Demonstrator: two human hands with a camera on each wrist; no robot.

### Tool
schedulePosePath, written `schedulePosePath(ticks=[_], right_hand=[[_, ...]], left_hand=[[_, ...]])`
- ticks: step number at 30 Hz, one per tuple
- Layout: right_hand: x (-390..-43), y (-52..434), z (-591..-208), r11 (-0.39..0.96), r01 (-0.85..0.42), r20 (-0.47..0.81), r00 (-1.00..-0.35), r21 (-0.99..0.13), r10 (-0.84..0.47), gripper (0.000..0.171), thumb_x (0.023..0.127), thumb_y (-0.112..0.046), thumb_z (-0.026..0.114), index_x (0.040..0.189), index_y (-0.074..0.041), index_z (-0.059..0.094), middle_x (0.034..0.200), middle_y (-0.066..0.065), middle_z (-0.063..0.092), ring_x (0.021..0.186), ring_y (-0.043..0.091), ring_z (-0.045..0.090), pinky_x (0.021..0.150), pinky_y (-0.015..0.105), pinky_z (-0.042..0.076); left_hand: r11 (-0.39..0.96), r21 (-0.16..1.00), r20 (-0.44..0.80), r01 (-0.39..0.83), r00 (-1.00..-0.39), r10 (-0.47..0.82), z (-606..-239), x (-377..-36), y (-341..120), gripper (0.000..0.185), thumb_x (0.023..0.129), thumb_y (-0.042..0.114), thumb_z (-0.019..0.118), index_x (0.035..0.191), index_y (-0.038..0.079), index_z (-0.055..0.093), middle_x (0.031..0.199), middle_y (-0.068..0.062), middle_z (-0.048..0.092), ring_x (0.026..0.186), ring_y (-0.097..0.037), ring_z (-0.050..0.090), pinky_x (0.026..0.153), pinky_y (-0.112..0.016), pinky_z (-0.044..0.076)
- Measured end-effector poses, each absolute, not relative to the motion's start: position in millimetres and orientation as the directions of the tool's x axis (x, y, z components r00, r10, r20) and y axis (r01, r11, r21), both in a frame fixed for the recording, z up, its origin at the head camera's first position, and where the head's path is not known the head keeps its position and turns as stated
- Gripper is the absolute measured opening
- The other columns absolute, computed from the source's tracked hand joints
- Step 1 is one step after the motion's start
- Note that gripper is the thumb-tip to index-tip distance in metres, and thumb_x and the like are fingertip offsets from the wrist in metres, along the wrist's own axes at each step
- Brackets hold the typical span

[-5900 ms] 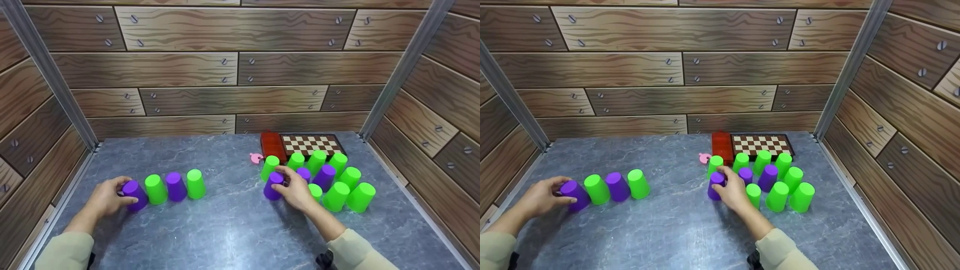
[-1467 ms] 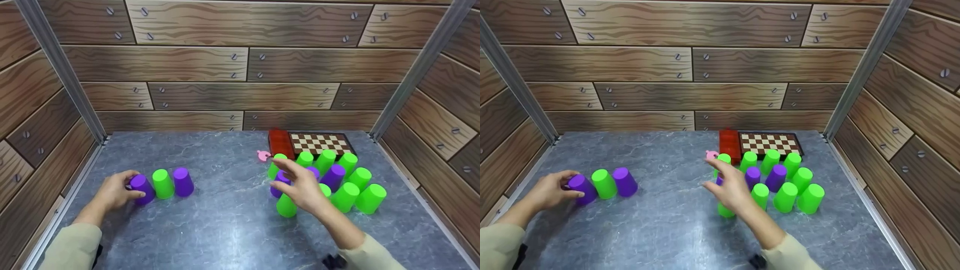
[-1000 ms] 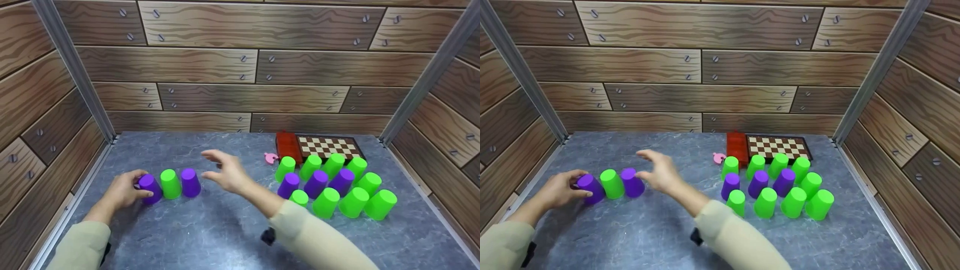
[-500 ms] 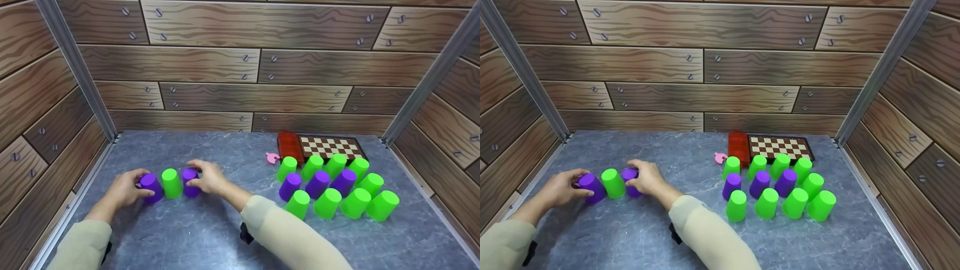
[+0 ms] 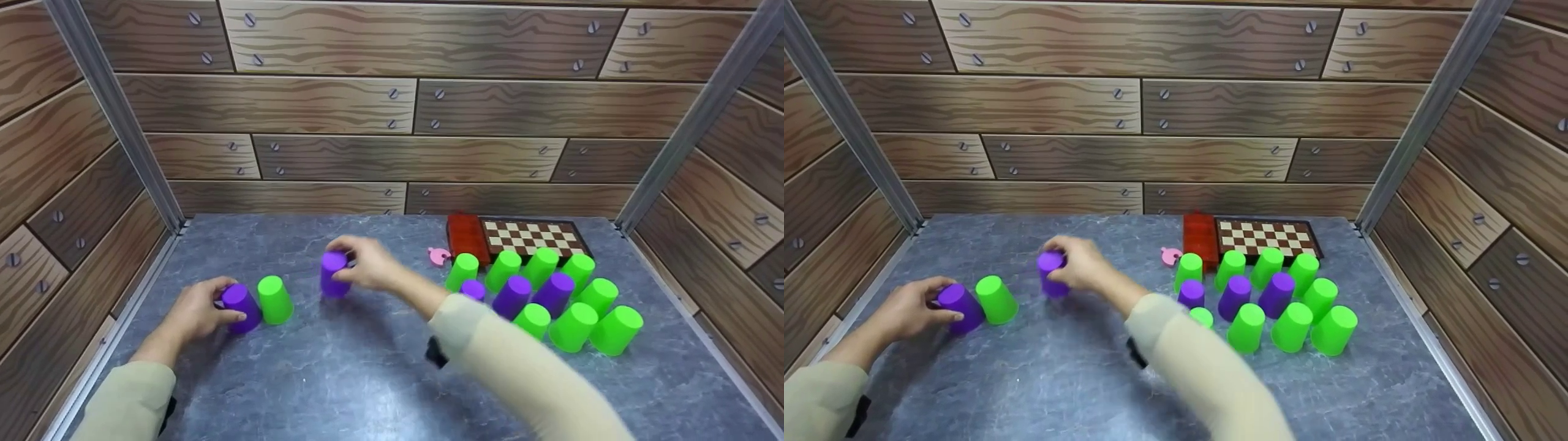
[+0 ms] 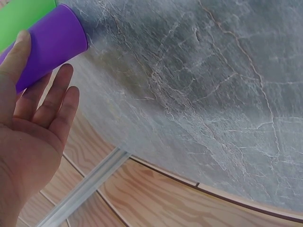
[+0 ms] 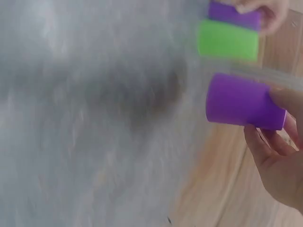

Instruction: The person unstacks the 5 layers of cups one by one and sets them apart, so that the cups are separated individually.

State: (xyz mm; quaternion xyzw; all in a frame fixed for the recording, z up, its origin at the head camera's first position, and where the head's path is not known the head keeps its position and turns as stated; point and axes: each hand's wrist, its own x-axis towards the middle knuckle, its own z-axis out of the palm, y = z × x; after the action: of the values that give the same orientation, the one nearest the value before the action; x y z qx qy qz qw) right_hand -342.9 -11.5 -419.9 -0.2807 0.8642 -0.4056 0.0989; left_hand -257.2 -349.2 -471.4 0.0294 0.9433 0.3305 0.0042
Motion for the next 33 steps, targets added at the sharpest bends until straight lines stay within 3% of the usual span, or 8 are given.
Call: schedulePosePath(ticks=[10,16,33], right_hand=[[-379.7,70.8,-396.1,0.545,-0.44,0.03,-0.796,-0.714,-0.604,0.049,0.085,0.004,0.081,0.131,-0.002,0.066,0.134,0.019,0.067,0.126,0.038,0.065,0.108,0.045,0.054],[-389.5,106.8,-399.3,0.632,-0.435,-0.047,-0.8,-0.641,-0.598,0.059,0.088,0.001,0.082,0.144,-0.005,0.064,0.142,0.018,0.065,0.13,0.038,0.062,0.109,0.047,0.053],[-405.4,136.0,-415.7,0.71,-0.489,-0.145,-0.764,-0.506,-0.629,0.057,0.087,0.002,0.083,0.141,-0.01,0.069,0.14,0.014,0.068,0.124,0.034,0.065,0.106,0.049,0.054]], left_hand=[[0.778,0.627,0.004,0.043,-0.999,0.052,-472.8,-257.1,-349.5,0.065,0.081,0.015,0.093,0.135,-0.004,0.062,0.12,-0.03,0.072,0.108,-0.045,0.07,0.096,-0.061,0.056],[0.786,0.616,0.011,0.05,-0.998,0.056,-472.1,-258.4,-348.6,0.065,0.08,0.016,0.094,0.134,-0.003,0.063,0.119,-0.029,0.072,0.107,-0.044,0.07,0.095,-0.062,0.056],[0.78,0.623,0.013,0.055,-0.998,0.059,-472.0,-258.4,-348.5,0.062,0.082,0.015,0.093,0.133,-0.004,0.063,0.119,-0.03,0.072,0.107,-0.044,0.071,0.094,-0.06,0.057]])
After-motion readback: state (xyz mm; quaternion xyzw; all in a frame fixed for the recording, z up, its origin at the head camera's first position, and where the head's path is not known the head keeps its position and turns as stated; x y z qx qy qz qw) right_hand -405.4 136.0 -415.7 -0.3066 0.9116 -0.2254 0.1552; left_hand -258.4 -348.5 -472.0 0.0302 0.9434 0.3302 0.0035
